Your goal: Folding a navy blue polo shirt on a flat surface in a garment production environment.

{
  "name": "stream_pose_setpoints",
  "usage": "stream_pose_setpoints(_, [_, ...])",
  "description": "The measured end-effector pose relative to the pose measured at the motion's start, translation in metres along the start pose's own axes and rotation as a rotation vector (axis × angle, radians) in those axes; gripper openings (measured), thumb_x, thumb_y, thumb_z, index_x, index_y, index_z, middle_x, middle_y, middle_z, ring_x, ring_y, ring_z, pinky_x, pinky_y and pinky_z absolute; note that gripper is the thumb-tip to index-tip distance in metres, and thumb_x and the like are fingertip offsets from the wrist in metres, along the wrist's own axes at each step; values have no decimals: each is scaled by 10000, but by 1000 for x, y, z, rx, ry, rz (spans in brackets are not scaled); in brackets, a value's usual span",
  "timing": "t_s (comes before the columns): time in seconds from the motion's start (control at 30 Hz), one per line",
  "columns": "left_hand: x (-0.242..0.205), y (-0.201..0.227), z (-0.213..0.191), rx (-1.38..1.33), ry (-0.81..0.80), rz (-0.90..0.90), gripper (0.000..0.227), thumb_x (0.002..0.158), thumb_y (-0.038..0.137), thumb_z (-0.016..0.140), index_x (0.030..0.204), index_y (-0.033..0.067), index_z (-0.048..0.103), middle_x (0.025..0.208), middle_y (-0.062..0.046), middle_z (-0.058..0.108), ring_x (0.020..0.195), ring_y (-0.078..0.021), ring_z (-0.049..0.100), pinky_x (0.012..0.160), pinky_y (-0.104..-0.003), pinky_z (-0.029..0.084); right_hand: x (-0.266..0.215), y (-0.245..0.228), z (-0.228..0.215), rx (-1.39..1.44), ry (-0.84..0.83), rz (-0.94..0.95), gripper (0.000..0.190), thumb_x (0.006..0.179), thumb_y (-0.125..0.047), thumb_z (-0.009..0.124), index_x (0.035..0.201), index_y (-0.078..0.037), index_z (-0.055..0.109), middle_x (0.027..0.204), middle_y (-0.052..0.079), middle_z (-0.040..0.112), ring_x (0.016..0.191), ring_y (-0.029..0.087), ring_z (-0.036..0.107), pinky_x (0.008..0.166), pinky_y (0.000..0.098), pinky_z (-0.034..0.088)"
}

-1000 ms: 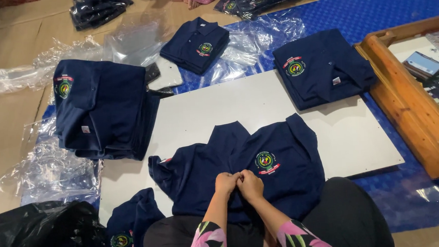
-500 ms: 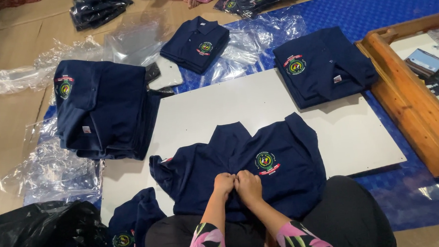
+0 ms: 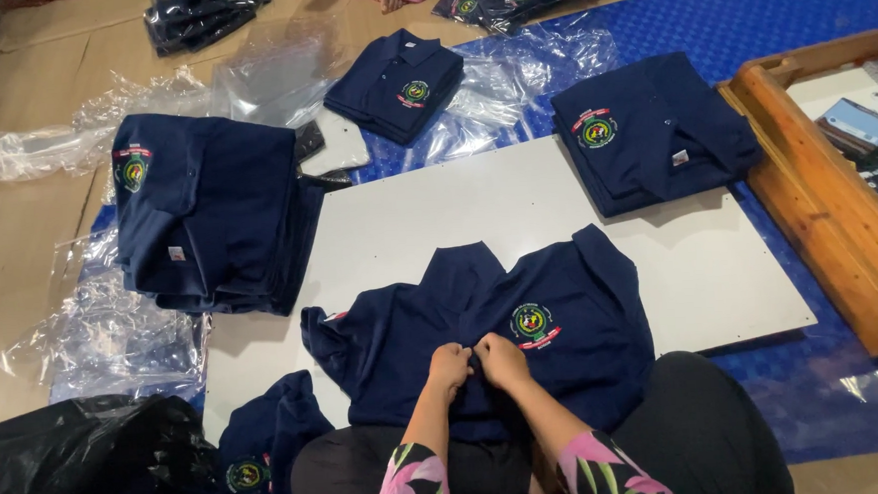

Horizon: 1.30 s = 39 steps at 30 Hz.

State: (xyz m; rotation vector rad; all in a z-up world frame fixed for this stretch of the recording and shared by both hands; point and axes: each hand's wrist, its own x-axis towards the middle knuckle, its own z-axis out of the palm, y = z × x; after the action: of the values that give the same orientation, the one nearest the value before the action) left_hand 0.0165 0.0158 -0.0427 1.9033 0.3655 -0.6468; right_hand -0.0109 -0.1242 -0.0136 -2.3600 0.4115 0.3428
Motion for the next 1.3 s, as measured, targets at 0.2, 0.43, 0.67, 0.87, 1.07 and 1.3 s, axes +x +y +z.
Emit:
stream_pose_setpoints(0.2, [-10,-3,-11,159,-22,109,350,965,228,627,1259,49,688,849,-73,741,732,-178,768,684,-329,624,-12,-21,-35,-28,-139,-68,311,977,-406,525,1020,-165,718,1125,133,742,1187,356,661,1007,467,515])
stream_pose_setpoints(0.43, [-70,44,-20,236,99,254,301,944,145,647,1201,-5,695,1024,-241,750,986,-379,746,836,-472,615,-19,-24,-41,-59,-162,-71,312,993,-398,512,1026,-162,714,1133,137,740,1186,351,662,1009,459,518])
stream_pose_setpoints(0.67, [-94,55,-14,459,227,190,209,942,283,652,1025,103,716,949,-114,734,969,-303,749,801,-434,633,-14,-45,-41,-108,296,-202,243,907,-383,674,1059,-200,627,972,65,687,967,284,725,821,416,602])
stream_pose_setpoints(0.87, [-71,49,-20,441,229,301,207,919,175,570,990,72,735,902,-120,694,947,-320,743,809,-415,631,19,-28,-24,-71,259,-142,397,843,-411,725,1180,-231,620,1089,38,707,1078,264,708,906,422,594])
stream_pose_setpoints(1.07, [-16,65,-9,291,371,383,206,926,89,590,1035,83,764,1002,-133,706,1043,-331,716,903,-415,606,20,-21,-25,98,264,-57,257,901,-308,572,1079,-203,725,1099,103,763,1107,333,701,963,455,563])
stream_pose_setpoints(1.3, [18,65,-15,390,188,168,290,931,153,653,1195,183,770,1151,-82,722,1126,-280,709,958,-410,595,-4,-55,-45,-121,213,-77,413,852,-467,692,1212,-294,591,1180,21,637,1052,281,720,925,461,585])
